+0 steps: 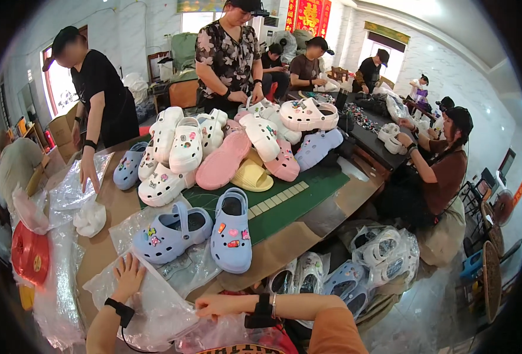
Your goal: Packaging various shoes and clogs into plastic bags at a finishing station.
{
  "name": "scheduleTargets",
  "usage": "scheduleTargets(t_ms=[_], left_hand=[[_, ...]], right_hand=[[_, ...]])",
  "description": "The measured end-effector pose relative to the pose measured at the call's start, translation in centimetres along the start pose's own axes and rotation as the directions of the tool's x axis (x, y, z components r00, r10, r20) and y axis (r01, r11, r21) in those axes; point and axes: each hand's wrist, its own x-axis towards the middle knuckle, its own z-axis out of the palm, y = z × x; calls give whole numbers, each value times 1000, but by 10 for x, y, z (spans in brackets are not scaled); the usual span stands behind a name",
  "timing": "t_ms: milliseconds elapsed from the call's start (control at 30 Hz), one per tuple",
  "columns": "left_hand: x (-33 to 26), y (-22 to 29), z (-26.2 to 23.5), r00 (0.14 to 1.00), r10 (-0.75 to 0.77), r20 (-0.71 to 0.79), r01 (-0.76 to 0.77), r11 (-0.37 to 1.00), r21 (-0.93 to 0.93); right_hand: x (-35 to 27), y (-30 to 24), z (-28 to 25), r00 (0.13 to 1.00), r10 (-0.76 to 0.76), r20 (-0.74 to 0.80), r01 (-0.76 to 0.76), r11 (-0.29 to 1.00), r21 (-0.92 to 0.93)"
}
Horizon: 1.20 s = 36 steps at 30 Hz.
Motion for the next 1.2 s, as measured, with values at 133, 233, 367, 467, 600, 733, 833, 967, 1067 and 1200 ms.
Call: scheduleTargets(t_ms=[133,233,367,467,600,733,833,967,1067,1200], left_hand=[[2,-8,9,999,-36,-6,36,999,-6],[14,-23,18,982,186,6,-182,955,233],[23,-32,15,988,152,23,-153,977,146],[18,-23,8,999,39,25,-40,998,52],[17,-13,8,1000,10,13,-11,993,119],[15,-8,5,1000,-7,20,4,994,105],[12,-21,2,999,26,46,-30,996,81],[14,-29,-1,995,100,18,-101,992,77],[15,-30,3,996,93,6,-93,992,87],[18,-27,5,993,102,-55,-97,991,89]], right_hand=[[-13,-18,-7,999,-45,-4,45,994,-95],[-24,-36,-6,995,75,-59,-80,993,-81],[-56,-52,-37,987,-82,-138,46,968,-248],[-85,-100,-87,901,-168,-400,-59,866,-496],[-90,-107,-139,709,-480,-517,-239,526,-816],[-58,-81,-182,673,-553,-492,-306,397,-865],[-42,-113,-151,757,-155,-634,-497,494,-714],[-50,-130,-146,763,-186,-620,-467,504,-726],[-52,-160,-123,797,-123,-592,-433,568,-700],[-41,-161,-111,908,-107,-404,-276,573,-772]])
